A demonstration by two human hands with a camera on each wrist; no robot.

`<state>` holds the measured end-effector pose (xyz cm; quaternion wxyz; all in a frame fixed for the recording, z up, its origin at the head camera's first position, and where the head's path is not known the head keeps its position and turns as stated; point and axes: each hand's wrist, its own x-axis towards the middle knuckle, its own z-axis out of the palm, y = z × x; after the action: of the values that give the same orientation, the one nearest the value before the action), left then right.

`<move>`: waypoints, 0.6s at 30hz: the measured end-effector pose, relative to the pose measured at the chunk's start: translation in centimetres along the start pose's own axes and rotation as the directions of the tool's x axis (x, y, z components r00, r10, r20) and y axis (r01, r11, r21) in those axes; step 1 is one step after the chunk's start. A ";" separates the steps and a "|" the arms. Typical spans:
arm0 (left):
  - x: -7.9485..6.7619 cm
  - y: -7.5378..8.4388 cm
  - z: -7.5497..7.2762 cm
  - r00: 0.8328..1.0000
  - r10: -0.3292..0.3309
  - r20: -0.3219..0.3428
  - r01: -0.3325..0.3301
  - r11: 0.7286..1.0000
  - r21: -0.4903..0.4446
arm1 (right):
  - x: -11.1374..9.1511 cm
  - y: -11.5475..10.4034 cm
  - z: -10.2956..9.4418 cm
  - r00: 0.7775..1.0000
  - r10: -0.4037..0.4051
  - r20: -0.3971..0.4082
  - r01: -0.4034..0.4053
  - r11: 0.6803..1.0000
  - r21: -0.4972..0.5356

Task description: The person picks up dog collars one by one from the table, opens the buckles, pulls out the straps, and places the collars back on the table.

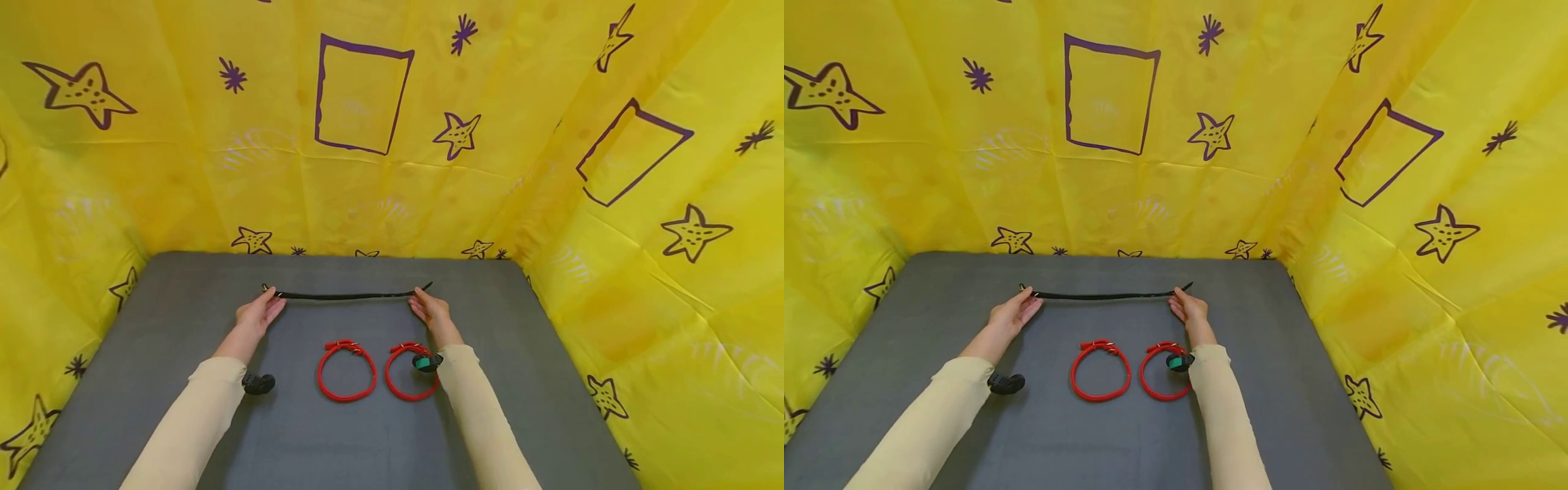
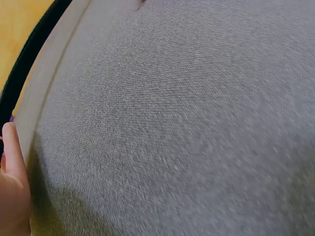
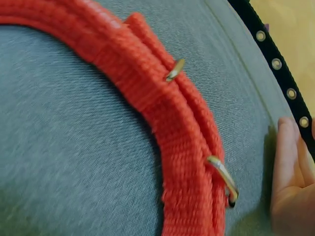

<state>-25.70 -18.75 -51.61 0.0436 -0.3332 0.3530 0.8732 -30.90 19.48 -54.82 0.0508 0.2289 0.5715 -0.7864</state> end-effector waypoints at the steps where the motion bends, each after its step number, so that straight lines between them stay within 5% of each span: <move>1: 0.2 0.0 0.1 1.000 -0.001 -0.007 0.001 1.000 0.004 | 0.1 0.0 0.1 1.000 0.003 -0.009 -0.003 1.000 0.003; 18: 2.7 0.4 1.2 0.985 0.026 -0.171 -0.014 0.997 0.069 | 1.9 -0.3 2.1 0.992 0.014 -0.123 -0.016 1.000 -0.010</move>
<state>-28.58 -18.69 -52.42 0.0155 -0.4018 0.3883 0.8292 -33.30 18.01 -54.87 0.0226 0.2810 0.5759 -0.7674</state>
